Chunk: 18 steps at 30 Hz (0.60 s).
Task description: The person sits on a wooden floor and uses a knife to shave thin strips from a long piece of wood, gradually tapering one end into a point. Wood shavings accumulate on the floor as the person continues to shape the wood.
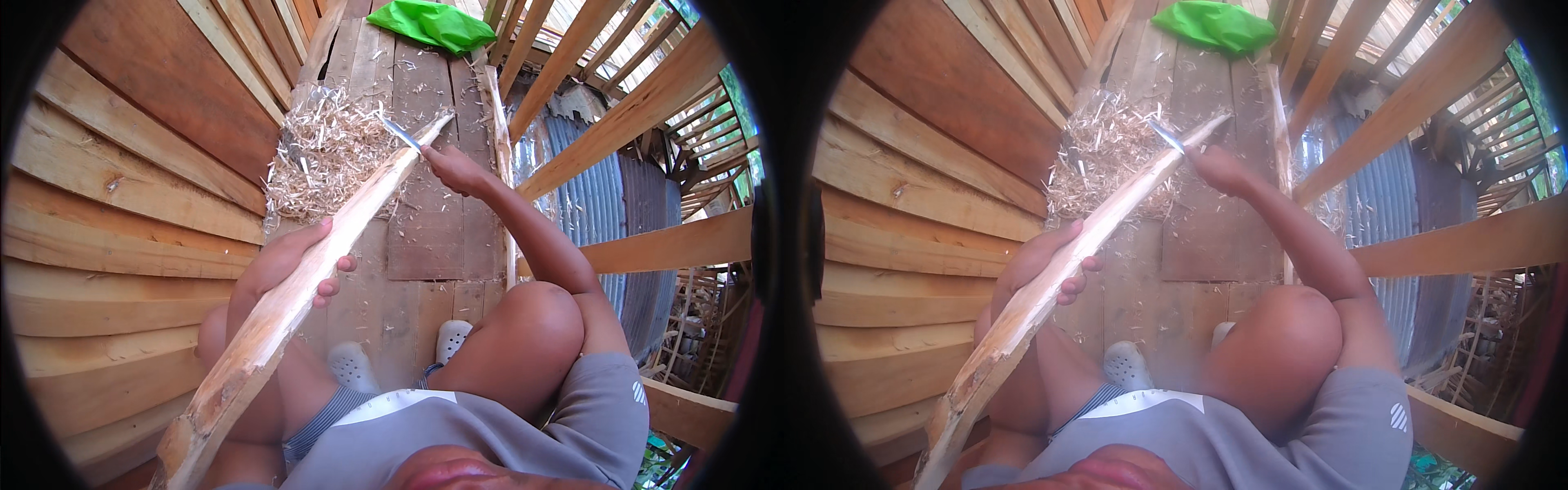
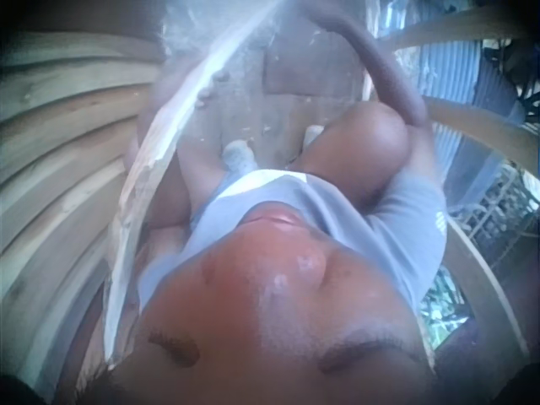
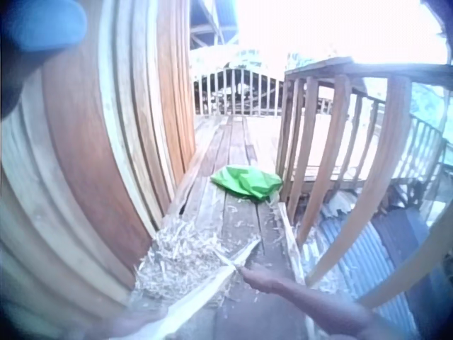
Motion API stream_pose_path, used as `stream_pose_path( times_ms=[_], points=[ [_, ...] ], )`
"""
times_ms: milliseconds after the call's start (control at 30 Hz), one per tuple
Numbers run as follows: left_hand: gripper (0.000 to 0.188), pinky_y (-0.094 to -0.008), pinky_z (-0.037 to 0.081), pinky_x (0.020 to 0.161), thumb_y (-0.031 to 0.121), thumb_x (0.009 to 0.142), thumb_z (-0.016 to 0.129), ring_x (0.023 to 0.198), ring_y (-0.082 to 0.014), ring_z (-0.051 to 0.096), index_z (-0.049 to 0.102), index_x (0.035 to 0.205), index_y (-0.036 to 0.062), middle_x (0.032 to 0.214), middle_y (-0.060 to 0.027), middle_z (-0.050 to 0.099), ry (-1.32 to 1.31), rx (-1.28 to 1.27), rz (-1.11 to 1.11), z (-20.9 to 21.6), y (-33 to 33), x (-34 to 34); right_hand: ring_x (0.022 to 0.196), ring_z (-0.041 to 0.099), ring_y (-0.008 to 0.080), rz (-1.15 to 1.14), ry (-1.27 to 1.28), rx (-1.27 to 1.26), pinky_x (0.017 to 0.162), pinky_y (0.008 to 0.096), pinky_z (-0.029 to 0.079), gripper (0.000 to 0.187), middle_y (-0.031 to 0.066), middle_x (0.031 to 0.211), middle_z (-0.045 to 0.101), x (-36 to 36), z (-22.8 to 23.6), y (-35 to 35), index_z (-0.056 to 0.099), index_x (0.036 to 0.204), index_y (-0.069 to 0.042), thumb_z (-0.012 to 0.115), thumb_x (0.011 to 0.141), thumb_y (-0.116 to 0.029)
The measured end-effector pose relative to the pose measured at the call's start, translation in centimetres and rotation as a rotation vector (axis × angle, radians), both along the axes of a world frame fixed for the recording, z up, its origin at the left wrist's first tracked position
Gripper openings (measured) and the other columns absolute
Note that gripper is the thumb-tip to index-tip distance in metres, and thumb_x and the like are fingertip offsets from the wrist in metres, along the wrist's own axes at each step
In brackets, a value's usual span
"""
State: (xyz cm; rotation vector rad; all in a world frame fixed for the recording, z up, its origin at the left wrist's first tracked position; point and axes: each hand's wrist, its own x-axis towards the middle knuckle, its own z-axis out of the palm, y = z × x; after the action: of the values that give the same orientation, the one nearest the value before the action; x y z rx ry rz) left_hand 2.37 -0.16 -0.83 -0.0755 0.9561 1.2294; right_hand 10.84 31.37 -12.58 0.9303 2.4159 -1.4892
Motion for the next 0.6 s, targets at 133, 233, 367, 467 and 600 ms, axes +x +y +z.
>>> stream_pose_path(
  times_ms=[133,233,367,467,600],
  points=[
    [0.035,-0.0250,0.043,0.042,0.038,0.103,0.036,0.053,-0.0124,0.049,0.039,0.129,0.0159,0.084,-0.0048,0.051,-0.003,0.004,-0.009,-0.1,-0.5,0.0,0.037,0.032,0.0111,0.048,-0.166,0.067,0.034,0.0315,0.024,0.059,-0.0018,0.048,0.033,-0.2,1.3,0.2,0.039,0.060,-0.012,0.037,0.096,-0.059],
    [0.034,-0.0259,0.044,0.042,0.038,0.102,0.037,0.053,-0.0132,0.050,0.041,0.128,0.0157,0.083,-0.0056,0.053,0.038,-0.026,-0.010,0.6,-1.0,0.9,0.038,0.032,0.0110,0.058,-0.134,-0.108,0.035,0.0319,0.024,0.060,-0.0017,0.049,0.032,-0.1,-0.2,0.5,0.037,0.060,-0.012,0.036,0.097,-0.059],
    [0.035,-0.0276,0.046,0.042,0.037,0.102,0.037,0.055,-0.0157,0.054,0.044,0.125,0.0121,0.082,-0.0092,0.057,0.232,-0.078,-0.039,0.5,-0.8,1.3,0.044,0.038,0.0137,0.095,-0.187,-0.007,0.040,0.0338,0.032,0.057,0.0008,0.055,0.039,-0.4,0.6,0.0,0.047,0.073,-0.006,0.034,0.097,-0.056],
    [0.042,-0.0289,0.046,0.041,0.041,0.102,0.034,0.055,-0.0183,0.055,0.045,0.125,0.0072,0.081,-0.0121,0.058,0.265,-0.044,-0.070,0.2,-1.2,1.1,0.046,0.042,0.0161,0.192,-0.126,0.071,0.041,0.0345,0.037,0.061,0.0040,0.060,0.045,-0.8,3.1,-3.9,0.055,0.079,0.000,0.032,0.098,-0.053],
    [0.053,-0.0367,0.054,0.053,0.047,0.099,0.036,0.062,-0.0267,0.063,0.048,0.126,0.0024,0.086,-0.0160,0.062,0.002,0.075,-0.049,-1.6,-1.8,-0.9,0.037,0.024,0.0090,0.156,-0.152,-0.084,0.035,0.0311,0.019,0.060,-0.0049,0.048,0.027,-1.6,2.4,-2.9,0.029,0.057,-0.016,0.034,0.097,-0.060]
  ],
)
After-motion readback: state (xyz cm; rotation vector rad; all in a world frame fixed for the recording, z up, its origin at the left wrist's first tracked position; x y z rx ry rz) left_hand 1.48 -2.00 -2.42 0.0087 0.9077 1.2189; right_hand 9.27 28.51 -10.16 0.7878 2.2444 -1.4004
